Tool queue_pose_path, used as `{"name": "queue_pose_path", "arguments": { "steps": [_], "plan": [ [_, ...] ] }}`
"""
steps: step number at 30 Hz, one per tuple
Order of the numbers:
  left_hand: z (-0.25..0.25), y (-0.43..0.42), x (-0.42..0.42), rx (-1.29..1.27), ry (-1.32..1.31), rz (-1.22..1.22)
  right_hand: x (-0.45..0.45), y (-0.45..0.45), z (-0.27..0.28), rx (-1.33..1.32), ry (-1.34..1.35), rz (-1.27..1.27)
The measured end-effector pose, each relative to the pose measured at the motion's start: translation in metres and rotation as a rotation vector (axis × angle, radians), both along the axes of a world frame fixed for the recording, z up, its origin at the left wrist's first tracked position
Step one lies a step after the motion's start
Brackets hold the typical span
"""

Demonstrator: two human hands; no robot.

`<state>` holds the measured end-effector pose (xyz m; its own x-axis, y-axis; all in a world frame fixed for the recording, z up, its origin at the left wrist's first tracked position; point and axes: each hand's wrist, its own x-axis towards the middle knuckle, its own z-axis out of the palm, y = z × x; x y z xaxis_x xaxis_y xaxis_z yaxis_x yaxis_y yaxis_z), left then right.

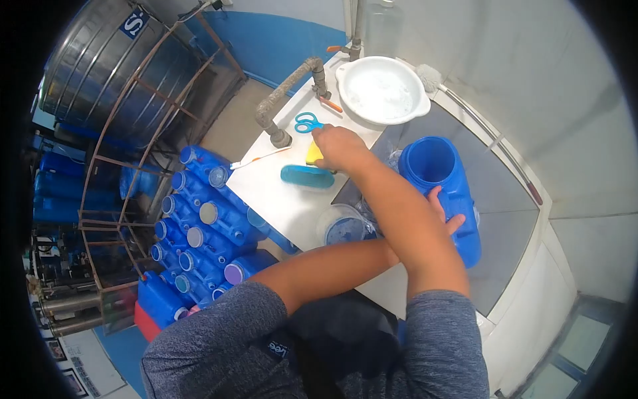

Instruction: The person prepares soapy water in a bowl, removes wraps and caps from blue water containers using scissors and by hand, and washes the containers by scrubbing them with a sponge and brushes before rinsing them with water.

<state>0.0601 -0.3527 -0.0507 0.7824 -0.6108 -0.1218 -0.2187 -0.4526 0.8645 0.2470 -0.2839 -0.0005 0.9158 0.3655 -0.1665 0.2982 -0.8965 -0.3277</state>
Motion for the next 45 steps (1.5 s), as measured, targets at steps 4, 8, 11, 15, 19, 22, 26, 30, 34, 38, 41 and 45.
{"name": "queue_pose_path", "arguments": {
  "steps": [4, 8, 11, 15, 19, 22, 26, 30, 34, 38, 41, 45],
  "plan": [
    [-0.051, -0.019, -0.006, -0.566, 0.414, -0.092, -0.013, -0.006, 0.041, 0.007, -0.035, 0.075],
    [-0.044, -0.018, 0.006, -0.8, 0.358, -0.302, -0.001, -0.049, 0.08, 0.326, -0.086, -0.277],
    [-0.021, -0.012, 0.021, -0.418, -0.105, -0.368, 0.041, -0.119, 0.046, 0.568, -0.094, -0.478],
    [-0.009, -0.002, 0.033, -0.443, 0.024, -0.447, 0.06, -0.138, 0.037, 1.15, 0.188, -0.882],
    [-0.01, -0.005, 0.027, -0.758, 0.224, -0.307, 0.09, -0.129, -0.011, -0.344, -0.069, -0.43],
    [-0.007, -0.006, 0.035, -0.606, 0.243, -0.411, 0.072, -0.116, 0.0, -0.243, -0.089, -0.443],
    [-0.005, -0.017, 0.043, -0.421, 0.074, -0.575, -0.002, -0.138, 0.052, 0.133, -0.126, -0.514],
    [0.034, -0.035, 0.034, 0.133, 0.115, -0.478, -0.149, -0.185, 0.091, 0.254, -0.388, -0.549],
    [0.057, -0.068, 0.029, 0.056, -0.121, -0.403, -0.267, -0.247, 0.071, 0.295, -0.553, -1.191],
    [0.077, -0.103, 0.006, 0.115, -0.119, -0.497, -0.311, -0.284, -0.025, 0.186, -0.668, -1.424],
    [0.09, -0.113, -0.013, 0.18, -0.062, -0.434, -0.31, -0.274, -0.051, -0.046, -0.983, -1.187],
    [0.067, -0.108, -0.025, 0.099, -0.142, -0.536, -0.308, -0.324, -0.032, 0.314, -0.878, -1.491]
  ]
}}
